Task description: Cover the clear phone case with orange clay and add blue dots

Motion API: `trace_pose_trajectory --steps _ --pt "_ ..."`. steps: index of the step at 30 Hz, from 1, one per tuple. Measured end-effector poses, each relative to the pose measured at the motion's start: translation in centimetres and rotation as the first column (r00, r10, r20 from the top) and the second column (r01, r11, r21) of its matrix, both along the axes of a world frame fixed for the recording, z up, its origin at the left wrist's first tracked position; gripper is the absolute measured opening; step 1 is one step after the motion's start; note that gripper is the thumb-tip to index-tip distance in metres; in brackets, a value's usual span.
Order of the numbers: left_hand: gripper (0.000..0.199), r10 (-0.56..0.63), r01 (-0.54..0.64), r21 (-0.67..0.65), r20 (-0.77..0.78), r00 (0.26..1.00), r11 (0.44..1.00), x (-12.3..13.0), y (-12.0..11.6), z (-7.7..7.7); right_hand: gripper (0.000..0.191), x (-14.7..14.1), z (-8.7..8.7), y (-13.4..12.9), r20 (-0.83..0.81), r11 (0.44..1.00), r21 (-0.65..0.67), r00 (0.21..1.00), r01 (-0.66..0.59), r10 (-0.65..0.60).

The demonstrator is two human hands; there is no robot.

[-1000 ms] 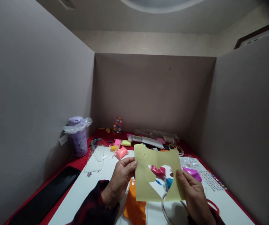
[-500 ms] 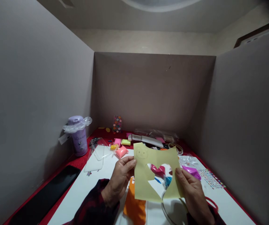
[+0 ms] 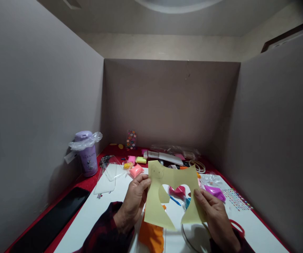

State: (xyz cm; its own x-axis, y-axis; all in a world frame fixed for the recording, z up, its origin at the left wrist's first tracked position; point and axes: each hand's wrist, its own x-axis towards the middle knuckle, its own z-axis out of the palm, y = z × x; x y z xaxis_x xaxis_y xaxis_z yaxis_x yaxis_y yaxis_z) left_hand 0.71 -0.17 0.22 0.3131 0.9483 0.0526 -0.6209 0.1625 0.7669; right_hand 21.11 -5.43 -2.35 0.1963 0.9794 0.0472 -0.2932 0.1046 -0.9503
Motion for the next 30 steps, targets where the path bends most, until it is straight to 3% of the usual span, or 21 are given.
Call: trace_pose_trajectory --steps 8,19,30 --pt "0.009 -0.067 0.069 -0.033 0.067 0.996 0.997 -0.1 -0.2 0.1 0.032 0.2 -0.4 0.2 0.045 0.999 -0.033 0.999 0.021 -0.020" --pt "0.015 -0.112 0.114 0.066 -0.024 0.993 0.991 -0.3 -0.2 0.3 0.024 0.7 -1.2 0.6 0.017 0.998 0.016 0.998 0.068 -0.068" --pt "0.017 -0.102 0.104 0.055 -0.038 0.994 0.993 -0.4 -0.1 -0.1 0.022 0.6 -1.1 0.8 -0.095 0.999 0.011 0.994 0.053 -0.052"
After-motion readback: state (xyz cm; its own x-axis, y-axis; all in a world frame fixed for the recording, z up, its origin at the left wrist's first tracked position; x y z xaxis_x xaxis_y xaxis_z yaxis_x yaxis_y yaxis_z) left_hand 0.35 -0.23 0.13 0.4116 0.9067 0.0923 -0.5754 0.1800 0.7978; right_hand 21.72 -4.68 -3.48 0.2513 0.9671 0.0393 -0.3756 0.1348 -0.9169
